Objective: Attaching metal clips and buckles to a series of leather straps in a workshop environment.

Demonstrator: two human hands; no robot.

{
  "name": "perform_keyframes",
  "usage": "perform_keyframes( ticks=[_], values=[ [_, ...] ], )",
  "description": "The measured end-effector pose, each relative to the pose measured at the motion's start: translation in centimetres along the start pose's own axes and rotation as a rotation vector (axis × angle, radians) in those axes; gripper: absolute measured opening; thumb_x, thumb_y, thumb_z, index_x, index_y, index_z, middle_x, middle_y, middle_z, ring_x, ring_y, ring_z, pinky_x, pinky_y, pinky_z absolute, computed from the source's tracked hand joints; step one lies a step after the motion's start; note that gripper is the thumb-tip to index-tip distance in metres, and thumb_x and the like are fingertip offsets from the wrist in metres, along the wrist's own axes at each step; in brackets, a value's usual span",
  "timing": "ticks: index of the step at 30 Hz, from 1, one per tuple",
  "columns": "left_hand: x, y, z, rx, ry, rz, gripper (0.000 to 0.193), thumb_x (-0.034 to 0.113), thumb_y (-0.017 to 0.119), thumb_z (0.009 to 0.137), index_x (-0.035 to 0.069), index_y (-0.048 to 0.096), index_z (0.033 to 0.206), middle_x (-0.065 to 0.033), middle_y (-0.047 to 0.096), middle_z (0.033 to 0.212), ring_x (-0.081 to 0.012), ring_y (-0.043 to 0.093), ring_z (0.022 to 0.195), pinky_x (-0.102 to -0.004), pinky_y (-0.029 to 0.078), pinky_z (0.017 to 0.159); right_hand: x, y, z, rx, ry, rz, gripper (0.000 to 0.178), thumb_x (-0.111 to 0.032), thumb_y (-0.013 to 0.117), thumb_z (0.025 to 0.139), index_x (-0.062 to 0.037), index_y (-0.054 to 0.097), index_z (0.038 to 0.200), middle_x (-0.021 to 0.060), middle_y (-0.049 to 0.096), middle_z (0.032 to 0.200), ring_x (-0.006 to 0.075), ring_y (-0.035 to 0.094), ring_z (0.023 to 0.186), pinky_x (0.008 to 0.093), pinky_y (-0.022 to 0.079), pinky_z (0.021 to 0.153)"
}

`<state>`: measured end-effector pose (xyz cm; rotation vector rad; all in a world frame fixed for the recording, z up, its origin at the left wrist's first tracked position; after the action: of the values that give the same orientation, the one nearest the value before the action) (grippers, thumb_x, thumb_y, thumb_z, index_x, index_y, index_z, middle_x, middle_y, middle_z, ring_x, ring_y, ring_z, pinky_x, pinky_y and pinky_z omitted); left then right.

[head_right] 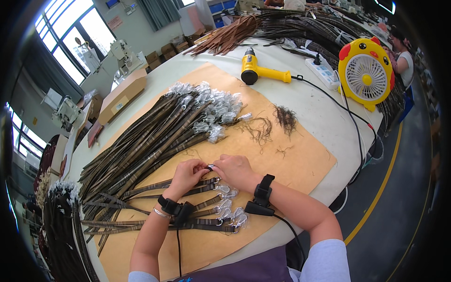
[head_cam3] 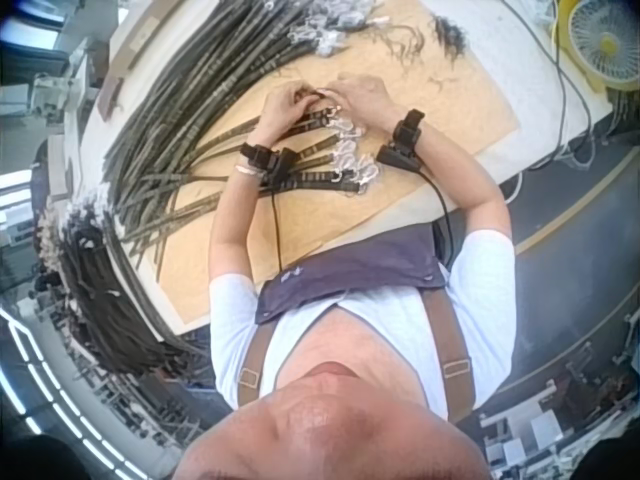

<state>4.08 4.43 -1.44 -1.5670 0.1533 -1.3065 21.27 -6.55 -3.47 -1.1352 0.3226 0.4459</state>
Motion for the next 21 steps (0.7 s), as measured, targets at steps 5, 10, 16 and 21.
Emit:
perform_keyframes(
  ticks=[5,10,16,21],
  values=[
    [-0.1,0.2,0.0,0.06,0.107,0.051,0.014,0.01,0.078,0.084,0.0,0.073,0.093,-0.0104,0.069,0.077,-0.0174,0.064,0.063,-0.029,0.052,0.06,0.1,-0.1,-0.2,0.042,-0.017,0.046,0.02,-0.029,0.06,0.096,-0.0141,0.073,0.095,0.0079,0.064,0.082,0.03,0.067,0.074,0.0413,0.054,0.066],
    [-0.1,0.8,0.1,0.135,0.107,0.123,0.01,0.008,0.075,0.084,0.001,0.073,0.09,-0.0115,0.069,0.077,-0.0201,0.066,0.065,-0.0296,0.052,0.061,-0.1,-0.6,-0.1,0.019,-0.027,-0.016,0.02,-0.029,0.063,0.095,-0.0119,0.071,0.089,0.0082,0.064,0.081,0.0303,0.066,0.071,0.0422,0.053,0.061],
    [-0.6,1.0,0.0,0.087,-0.097,-0.167,0.009,0.008,0.073,0.085,0.0,0.073,0.089,-0.0092,0.072,0.075,-0.0154,0.069,0.062,-0.0273,0.053,0.059,0.3,-0.7,-0.4,-0.028,-0.091,-0.091,0.016,-0.03,0.066,0.092,-0.0136,0.069,0.091,0.0053,0.06,0.078,0.0285,0.064,0.068,0.0411,0.051,0.059],
    [-1.2,1.2,0.0,0.048,-0.182,-0.357,0.011,0.007,0.071,0.089,-0.003,0.072,0.089,-0.0057,0.072,0.073,-0.0085,0.067,0.061,-0.0225,0.051,0.057,0.1,-0.9,-0.1,-0.02,-0.148,-0.099,0.016,-0.028,0.066,0.092,-0.0126,0.066,0.087,0.0059,0.058,0.075,0.028,0.064,0.065,0.0405,0.051,0.056]
  ],
)
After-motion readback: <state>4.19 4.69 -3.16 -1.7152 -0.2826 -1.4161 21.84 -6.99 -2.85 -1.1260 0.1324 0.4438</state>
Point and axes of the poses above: each hand's wrist, its own z-axis towards the middle knuckle, its own y-axis out of the palm, x = y × z, the point moved 1 cm from there along z, towards the middle knuckle
